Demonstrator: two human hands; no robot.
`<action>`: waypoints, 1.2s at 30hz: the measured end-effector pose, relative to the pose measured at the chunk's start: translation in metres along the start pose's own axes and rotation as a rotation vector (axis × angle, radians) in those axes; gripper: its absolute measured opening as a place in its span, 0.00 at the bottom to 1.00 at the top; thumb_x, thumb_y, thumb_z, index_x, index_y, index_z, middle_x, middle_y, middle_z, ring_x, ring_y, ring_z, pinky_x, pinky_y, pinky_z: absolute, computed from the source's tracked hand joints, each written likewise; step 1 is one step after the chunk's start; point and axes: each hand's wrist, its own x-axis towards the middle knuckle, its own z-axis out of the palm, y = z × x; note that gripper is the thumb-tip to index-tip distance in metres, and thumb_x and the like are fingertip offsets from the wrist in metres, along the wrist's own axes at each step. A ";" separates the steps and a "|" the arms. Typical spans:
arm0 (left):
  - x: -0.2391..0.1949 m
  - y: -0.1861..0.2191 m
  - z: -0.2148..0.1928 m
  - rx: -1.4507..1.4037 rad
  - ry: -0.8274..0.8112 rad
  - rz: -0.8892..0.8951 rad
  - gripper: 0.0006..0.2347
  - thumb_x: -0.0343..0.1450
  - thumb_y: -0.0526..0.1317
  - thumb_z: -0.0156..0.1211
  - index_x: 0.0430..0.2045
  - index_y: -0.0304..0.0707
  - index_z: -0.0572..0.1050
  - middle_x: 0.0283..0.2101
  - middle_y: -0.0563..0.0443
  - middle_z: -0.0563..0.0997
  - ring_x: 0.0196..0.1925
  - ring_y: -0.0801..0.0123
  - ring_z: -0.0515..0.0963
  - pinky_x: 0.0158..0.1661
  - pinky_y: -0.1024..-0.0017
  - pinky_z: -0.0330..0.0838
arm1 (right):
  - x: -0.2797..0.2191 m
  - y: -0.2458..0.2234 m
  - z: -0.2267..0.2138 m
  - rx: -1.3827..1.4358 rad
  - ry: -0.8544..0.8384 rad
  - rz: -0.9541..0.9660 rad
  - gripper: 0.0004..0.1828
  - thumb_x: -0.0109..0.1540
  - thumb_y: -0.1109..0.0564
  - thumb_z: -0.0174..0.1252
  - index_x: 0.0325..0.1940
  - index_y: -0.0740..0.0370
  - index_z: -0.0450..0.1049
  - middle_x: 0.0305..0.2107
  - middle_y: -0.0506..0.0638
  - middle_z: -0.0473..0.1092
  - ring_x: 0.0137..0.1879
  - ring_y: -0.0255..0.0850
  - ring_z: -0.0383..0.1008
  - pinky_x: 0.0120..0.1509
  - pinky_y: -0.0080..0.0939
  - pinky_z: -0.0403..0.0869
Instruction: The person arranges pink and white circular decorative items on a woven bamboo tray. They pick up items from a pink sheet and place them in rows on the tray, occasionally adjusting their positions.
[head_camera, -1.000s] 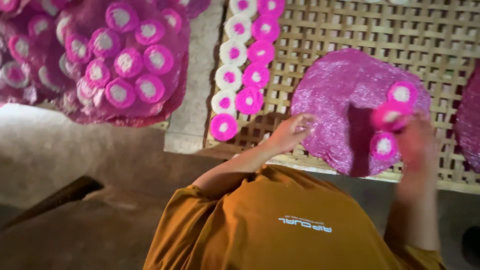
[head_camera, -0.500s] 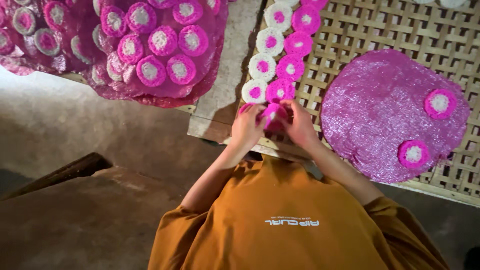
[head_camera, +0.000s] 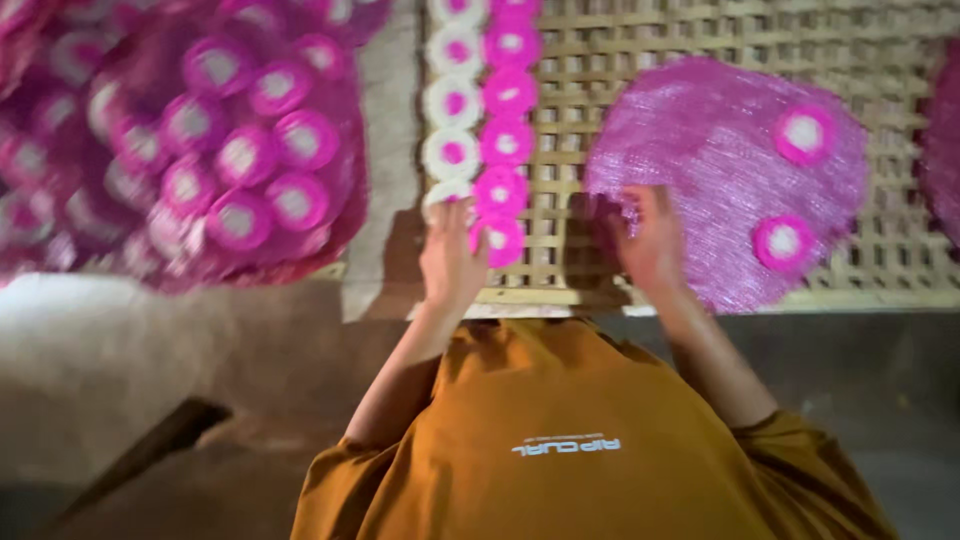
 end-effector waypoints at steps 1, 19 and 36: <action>0.004 0.004 0.002 -0.018 0.013 0.037 0.19 0.70 0.38 0.61 0.56 0.40 0.70 0.61 0.36 0.70 0.52 0.40 0.77 0.42 0.50 0.75 | -0.004 0.020 -0.026 -0.072 0.066 0.036 0.21 0.62 0.61 0.68 0.56 0.65 0.69 0.47 0.62 0.71 0.52 0.59 0.72 0.53 0.56 0.71; 0.040 0.018 0.010 -0.306 -0.031 0.180 0.14 0.72 0.33 0.63 0.52 0.42 0.74 0.48 0.42 0.78 0.45 0.54 0.82 0.46 0.59 0.77 | -0.052 0.202 -0.145 0.689 0.372 0.594 0.12 0.65 0.55 0.63 0.50 0.62 0.76 0.49 0.57 0.73 0.55 0.49 0.75 0.57 0.49 0.78; -0.062 -0.052 0.031 -0.726 -0.393 -0.184 0.14 0.72 0.34 0.66 0.50 0.29 0.75 0.47 0.42 0.84 0.49 0.63 0.83 0.50 0.63 0.78 | -0.025 -0.064 0.052 0.813 -0.784 0.290 0.20 0.63 0.62 0.64 0.57 0.62 0.67 0.49 0.54 0.72 0.55 0.44 0.75 0.58 0.43 0.77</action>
